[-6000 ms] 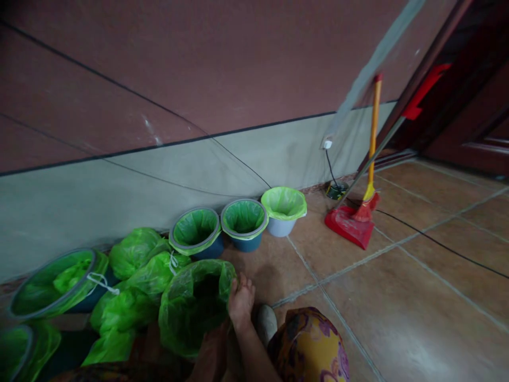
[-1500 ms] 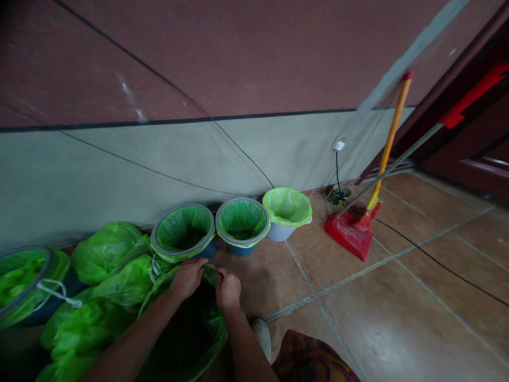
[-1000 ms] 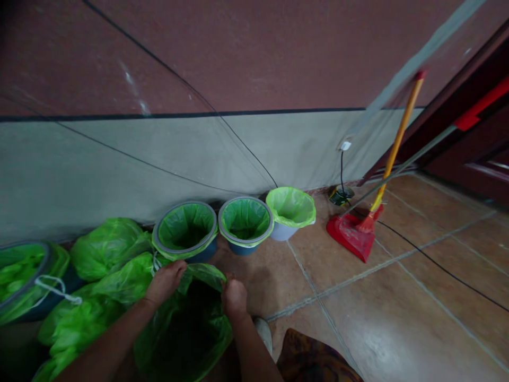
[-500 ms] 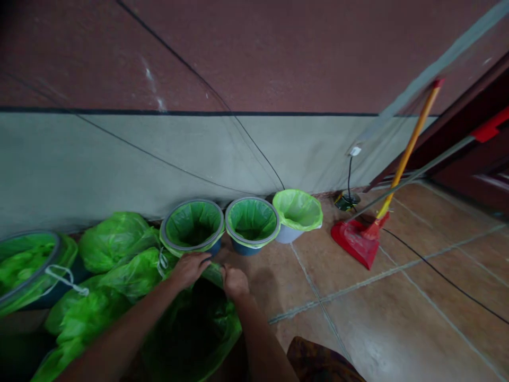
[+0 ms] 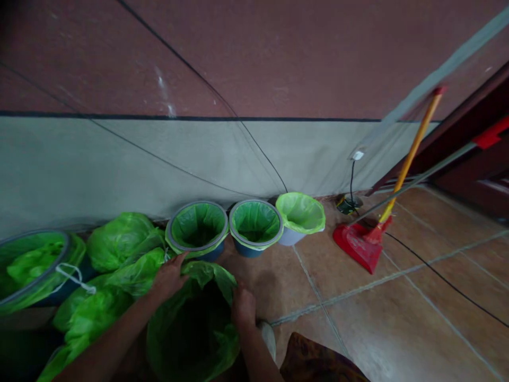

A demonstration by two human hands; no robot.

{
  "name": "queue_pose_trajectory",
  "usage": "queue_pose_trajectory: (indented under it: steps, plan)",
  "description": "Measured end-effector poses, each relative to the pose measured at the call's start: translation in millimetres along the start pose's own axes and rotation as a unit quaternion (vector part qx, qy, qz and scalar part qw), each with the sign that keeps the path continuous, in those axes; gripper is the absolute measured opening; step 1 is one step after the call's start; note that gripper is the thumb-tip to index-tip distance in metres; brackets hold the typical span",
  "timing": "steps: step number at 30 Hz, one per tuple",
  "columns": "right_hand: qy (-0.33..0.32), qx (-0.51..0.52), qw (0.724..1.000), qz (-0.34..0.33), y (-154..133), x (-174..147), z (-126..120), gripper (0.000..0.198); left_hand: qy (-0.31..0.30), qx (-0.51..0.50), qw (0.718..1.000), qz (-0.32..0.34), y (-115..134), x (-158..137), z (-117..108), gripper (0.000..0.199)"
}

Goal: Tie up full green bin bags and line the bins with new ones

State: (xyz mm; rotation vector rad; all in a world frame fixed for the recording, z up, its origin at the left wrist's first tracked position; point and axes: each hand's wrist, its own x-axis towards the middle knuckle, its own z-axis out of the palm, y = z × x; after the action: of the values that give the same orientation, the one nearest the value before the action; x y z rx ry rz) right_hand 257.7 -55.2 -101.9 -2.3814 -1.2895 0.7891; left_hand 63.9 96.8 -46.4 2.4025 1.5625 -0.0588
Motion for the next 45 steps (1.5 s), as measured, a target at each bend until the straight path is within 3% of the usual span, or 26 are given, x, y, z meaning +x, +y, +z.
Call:
queue_pose_trajectory:
  steps: [4, 6, 8, 11, 14, 17, 21, 26, 31, 34, 37, 40, 45]
  plan:
    - [0.053, 0.066, 0.996, 0.038, 5.4, -35.5, 10.1, 0.049, 0.015, -0.058, 0.998, -0.018, -16.7, -9.1, 4.0, 0.057]
    - [0.104, 0.077, 0.991, 0.036, -3.0, -35.2, 3.2, 0.058, 0.024, -0.068, 0.997, 0.001, -15.3, -11.2, 7.2, 0.05]
    - [0.13, 0.087, 0.988, 0.003, -16.7, -21.7, -8.5, 0.054, 0.028, -0.065, 0.997, 0.027, -9.1, -12.0, 8.9, 0.04]
    - [0.083, 0.113, 0.989, -0.049, -34.9, 8.3, -22.0, 0.036, 0.009, -0.04, 0.999, 0.034, 0.6, -12.7, 7.7, 0.023]
    - [0.038, 0.167, 0.985, -0.021, -38.5, 28.7, -21.8, 0.019, -0.025, -0.025, 0.999, 0.013, 2.0, -15.1, 5.1, 0.015]
    - [0.057, 0.258, 0.964, -0.016, -31.4, 32.2, -14.3, 0.012, -0.033, -0.026, 0.999, -0.001, -4.8, -19.7, 5.0, 0.01]
    - [0.1, 0.318, 0.942, -0.031, -23.2, 24.6, -9.2, 0.018, -0.022, -0.03, 0.999, -0.012, -13.4, -26.0, 5.4, 0.007]
    - [0.105, 0.248, 0.96, -0.077, -15.0, 11.1, -8.1, 0.018, -0.058, -0.006, 0.998, -0.004, -18.2, -34.6, 1.2, 0.017]
    - [0.096, 0.203, 0.963, -0.147, -11.8, 2.3, -14.7, 0.014, -0.12, 0.027, 0.992, -0.014, -25.1, -44.2, -1.0, 0.05]
    - [0.128, 0.264, 0.947, -0.128, -15.1, 9.8, -24.5, 0.026, -0.08, 0.01, 0.997, -0.013, -20.3, -38.2, -5.2, 0.063]
    - [0.153, 0.295, 0.941, -0.061, -19.7, 25.0, -32.1, 0.037, -0.016, -0.057, 0.998, 0.021, -2.8, -20.2, -11.3, 0.053]
    - [0.102, 0.247, 0.962, -0.06, -25.7, 36.5, -32.8, 0.036, -0.006, -0.083, 0.995, 0.061, 20.5, 0.7, -13.1, 0.037]
    - [-0.015, 0.09, 0.989, -0.118, -31.7, 34.6, -19.7, 0.032, -0.056, -0.045, 0.992, 0.101, 35.5, 14.0, 0.1, 0.041]
